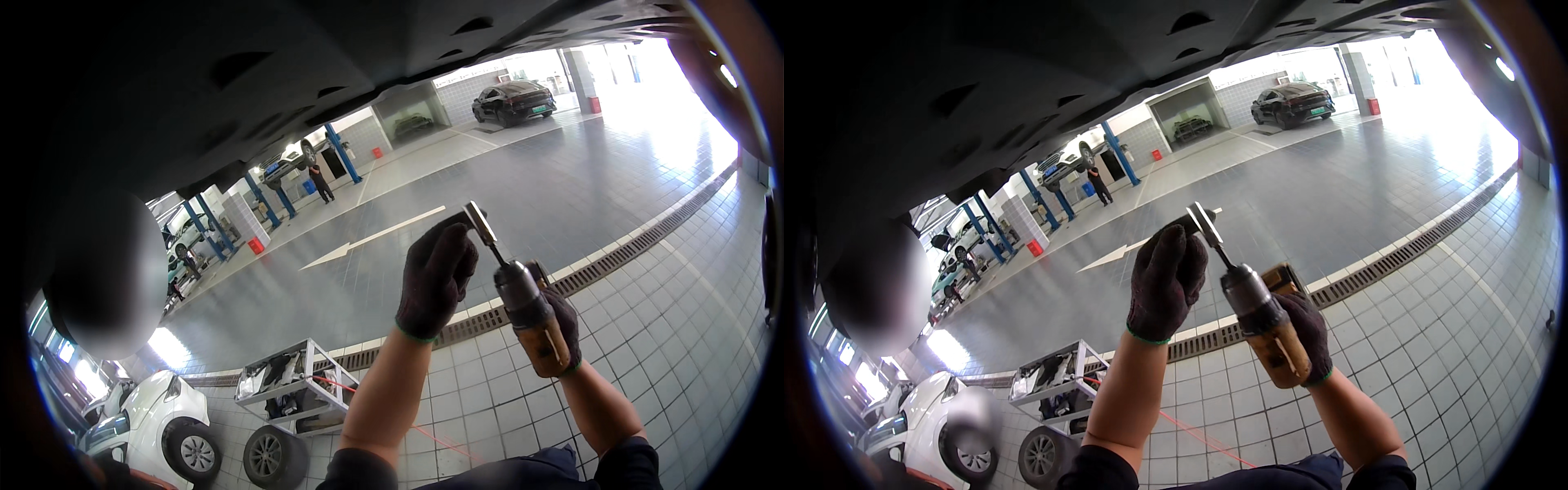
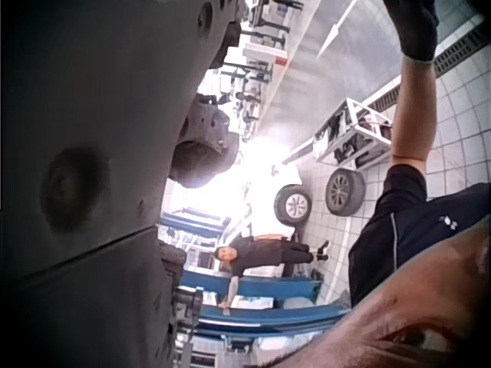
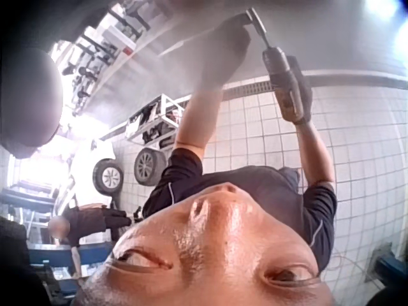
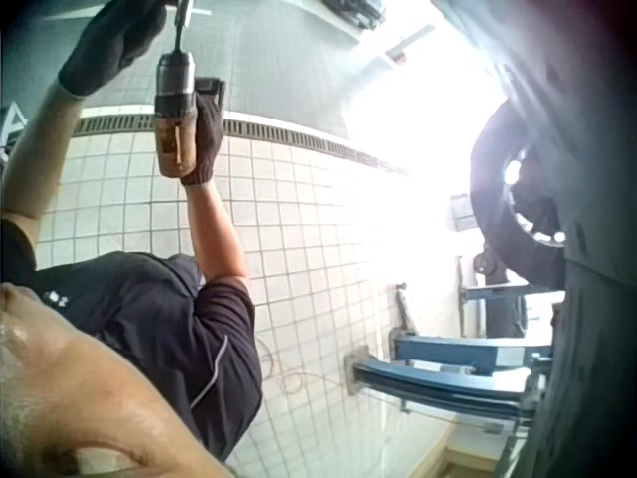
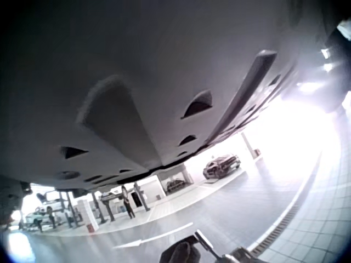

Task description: The person operates a vehicle lift to raise a white car, then uses a pneumatic impact wrench and a cordless drill to remove bolts from the car's undercarriage. The person works on the underside of the vehicle, removing fasteners and placing tools on a nearby cart.

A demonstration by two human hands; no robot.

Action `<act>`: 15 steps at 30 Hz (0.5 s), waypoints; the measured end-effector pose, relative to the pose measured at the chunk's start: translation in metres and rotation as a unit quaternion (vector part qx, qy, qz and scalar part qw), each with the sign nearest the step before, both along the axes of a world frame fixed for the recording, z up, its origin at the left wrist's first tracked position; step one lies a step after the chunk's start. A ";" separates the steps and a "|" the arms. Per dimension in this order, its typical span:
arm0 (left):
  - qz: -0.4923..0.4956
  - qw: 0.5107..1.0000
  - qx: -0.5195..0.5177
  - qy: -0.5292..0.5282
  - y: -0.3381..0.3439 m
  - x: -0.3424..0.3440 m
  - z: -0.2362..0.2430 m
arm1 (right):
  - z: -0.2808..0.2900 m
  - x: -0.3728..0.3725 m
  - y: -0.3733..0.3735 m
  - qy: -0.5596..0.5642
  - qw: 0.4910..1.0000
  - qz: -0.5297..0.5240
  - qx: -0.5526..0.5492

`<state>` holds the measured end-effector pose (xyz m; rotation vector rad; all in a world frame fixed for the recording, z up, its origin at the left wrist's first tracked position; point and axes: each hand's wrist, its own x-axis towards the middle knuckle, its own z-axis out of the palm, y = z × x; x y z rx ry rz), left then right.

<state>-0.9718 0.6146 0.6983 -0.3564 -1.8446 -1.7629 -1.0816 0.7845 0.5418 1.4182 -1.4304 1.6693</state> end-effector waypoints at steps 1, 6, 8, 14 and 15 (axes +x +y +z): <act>-0.008 1.000 0.009 -0.018 0.007 0.010 0.010 | 0.010 0.003 0.000 0.023 1.000 -0.007 0.004; 0.053 0.998 0.002 0.024 0.000 0.033 0.038 | 0.057 0.019 -0.026 0.073 0.997 0.010 0.012; 0.134 0.988 -0.035 0.064 -0.008 0.046 0.052 | 0.076 0.024 -0.045 0.104 0.994 0.040 0.008; 0.424 0.753 -0.422 0.274 -0.073 0.068 0.103 | 0.129 0.034 -0.130 0.168 0.983 -0.032 -0.069; 0.443 0.757 -0.408 0.253 -0.080 0.075 0.111 | 0.138 0.034 -0.144 0.184 0.980 -0.042 -0.071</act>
